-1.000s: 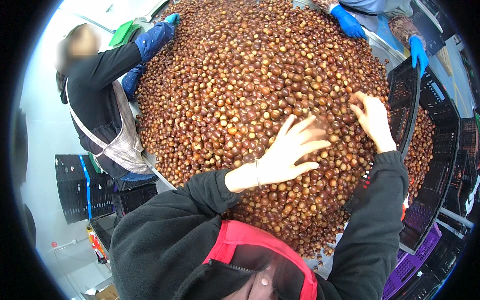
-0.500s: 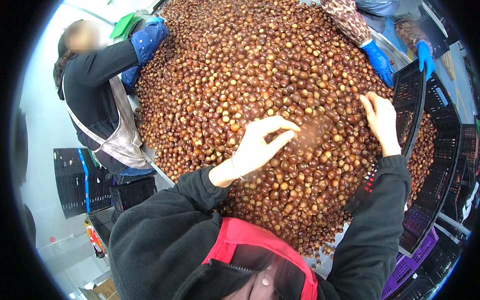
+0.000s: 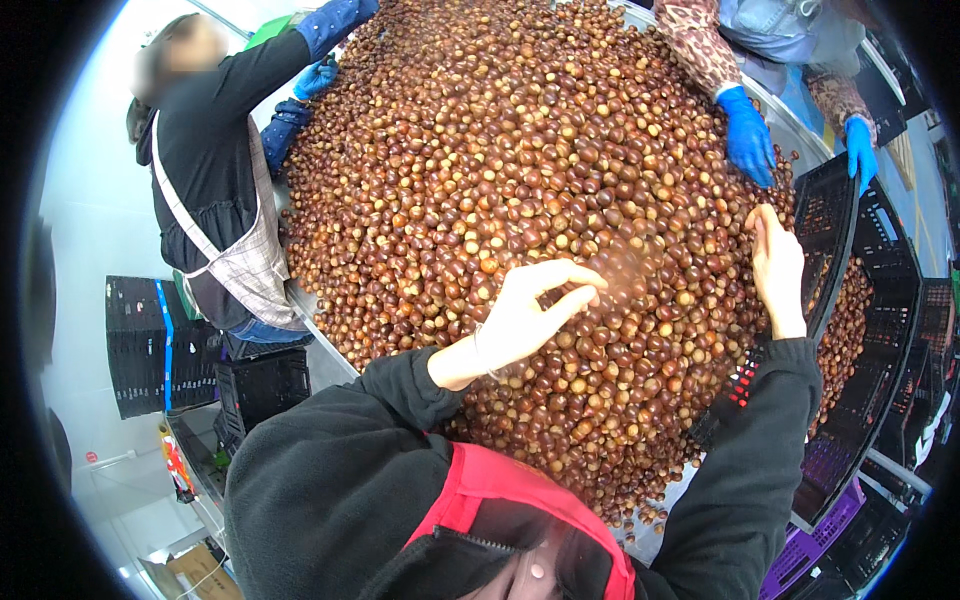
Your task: The person sorts chestnuts on a large metal table by hand, picking up individual nuts and placing them into a black crate. Another worker wearing blue gloves also sorts chestnuts nearby. The camera wearer repeatedly scoops and transfers chestnuts into the crate throughout the clip.
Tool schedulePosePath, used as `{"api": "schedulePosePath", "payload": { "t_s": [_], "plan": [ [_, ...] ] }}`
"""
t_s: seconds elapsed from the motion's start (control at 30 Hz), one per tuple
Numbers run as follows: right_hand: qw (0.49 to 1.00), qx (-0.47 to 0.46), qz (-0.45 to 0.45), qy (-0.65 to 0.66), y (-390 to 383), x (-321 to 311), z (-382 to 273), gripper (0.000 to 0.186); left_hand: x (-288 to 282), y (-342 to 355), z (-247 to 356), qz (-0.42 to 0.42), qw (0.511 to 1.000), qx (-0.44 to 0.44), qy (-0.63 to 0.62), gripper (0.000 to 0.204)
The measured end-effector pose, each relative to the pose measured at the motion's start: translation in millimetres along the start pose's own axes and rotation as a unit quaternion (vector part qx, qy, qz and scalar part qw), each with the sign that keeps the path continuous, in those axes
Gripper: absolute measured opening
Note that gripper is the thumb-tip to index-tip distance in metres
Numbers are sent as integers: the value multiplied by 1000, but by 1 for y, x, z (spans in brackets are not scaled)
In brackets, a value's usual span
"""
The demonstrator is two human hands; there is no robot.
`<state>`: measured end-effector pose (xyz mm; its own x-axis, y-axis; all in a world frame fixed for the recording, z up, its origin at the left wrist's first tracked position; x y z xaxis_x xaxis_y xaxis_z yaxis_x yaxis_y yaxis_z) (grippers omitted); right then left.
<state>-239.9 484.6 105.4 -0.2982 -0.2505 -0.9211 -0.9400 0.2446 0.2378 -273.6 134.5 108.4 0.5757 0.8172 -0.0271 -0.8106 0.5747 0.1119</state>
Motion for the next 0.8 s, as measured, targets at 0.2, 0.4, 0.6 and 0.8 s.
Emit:
{"api": "schedulePosePath", "payload": {
  "t_s": [0.2,0.4,0.6,0.8],
  "plan": [
    [999,2,-19,45,-1,-1,1,29,-35,15,5,27,994,68,85,12],
    [998,5,-27,51,1,3,-1,57,-226,121,-39,266,911,187,252,12],
    [998,26,-40,47,1,-2,-12,55,-379,229,-138,195,806,120,546,48],
    [998,34,-35,43,1,-5,-19,53,-398,266,-186,117,837,72,530,42]
  ]
}}
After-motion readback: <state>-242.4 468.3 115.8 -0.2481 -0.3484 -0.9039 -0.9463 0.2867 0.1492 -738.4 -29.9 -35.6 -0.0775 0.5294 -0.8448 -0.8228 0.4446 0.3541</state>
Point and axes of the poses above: each hand's wrist, its own y-axis towards the middle knuckle, its own x-axis out of the palm, z = x × y, the point moved 5 cm from there along y, towards the middle knuckle, and after that the axes turned 6 degrees about -y, right-handed, at the moved point
